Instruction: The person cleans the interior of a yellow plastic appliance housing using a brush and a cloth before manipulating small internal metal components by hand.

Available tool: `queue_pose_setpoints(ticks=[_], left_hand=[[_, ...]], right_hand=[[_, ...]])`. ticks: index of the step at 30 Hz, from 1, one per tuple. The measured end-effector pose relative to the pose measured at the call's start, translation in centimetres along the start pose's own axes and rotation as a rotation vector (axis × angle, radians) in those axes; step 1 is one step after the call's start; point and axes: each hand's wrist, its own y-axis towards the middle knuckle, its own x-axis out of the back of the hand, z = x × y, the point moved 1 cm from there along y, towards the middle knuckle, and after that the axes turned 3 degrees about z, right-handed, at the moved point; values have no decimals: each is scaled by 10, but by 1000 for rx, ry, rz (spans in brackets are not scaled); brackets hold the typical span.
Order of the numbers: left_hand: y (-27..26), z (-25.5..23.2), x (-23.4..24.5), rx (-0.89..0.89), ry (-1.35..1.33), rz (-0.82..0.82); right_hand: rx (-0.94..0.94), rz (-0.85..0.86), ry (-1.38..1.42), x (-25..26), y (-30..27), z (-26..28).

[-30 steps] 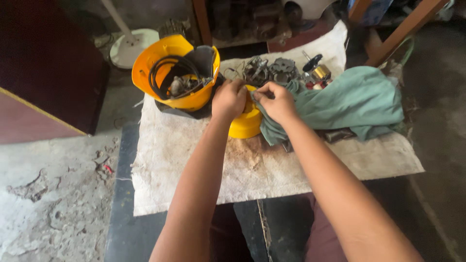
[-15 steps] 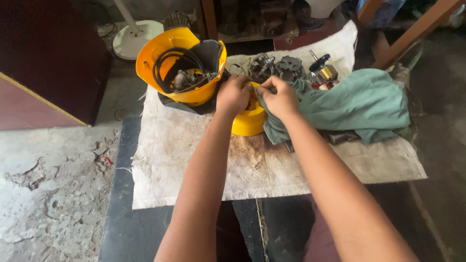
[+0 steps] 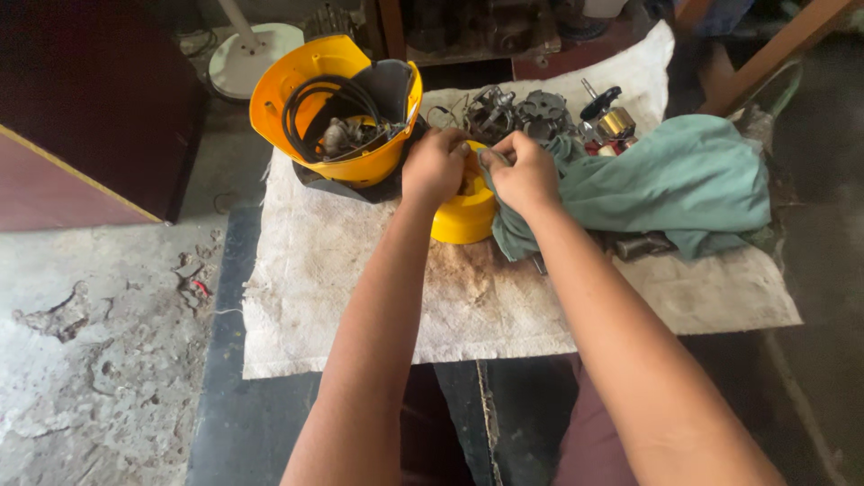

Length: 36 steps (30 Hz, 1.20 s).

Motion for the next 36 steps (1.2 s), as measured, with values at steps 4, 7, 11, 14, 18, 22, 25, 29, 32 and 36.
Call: queue_pose_setpoints(ticks=[4, 7, 11, 14, 18, 22, 25, 29, 32, 36], left_hand=[[1, 2, -4, 6, 13, -21], [2, 4, -6, 9, -19, -14], [4, 2, -2, -17, 3, -11], [5, 4, -1, -15, 2, -6], [0, 5, -6, -28, 3, -27], [0, 2, -3, 17, 22, -13], [-1, 3, -5, -40, 31, -36], [0, 2, -3, -28, -7, -24], [-1, 2, -1, -1, 19, -16], [-1, -4, -1, 15, 14, -2]], right_hand=[[-85, -41, -17, -3, -1, 1], [-95, -42, -71, -6, 8, 1], [-119, -16, -110, -9, 28, 6], [-137, 8, -124, -11, 41, 5], [-84, 10, -55, -14, 39, -2], [11, -62, -67, -10, 21, -6], [4, -44, 15, -8, 0, -13], [-40, -67, 33, -5, -8, -8], [-71, -71, -19, -7, -4, -1], [-20, -73, -84, -5, 8, 5]])
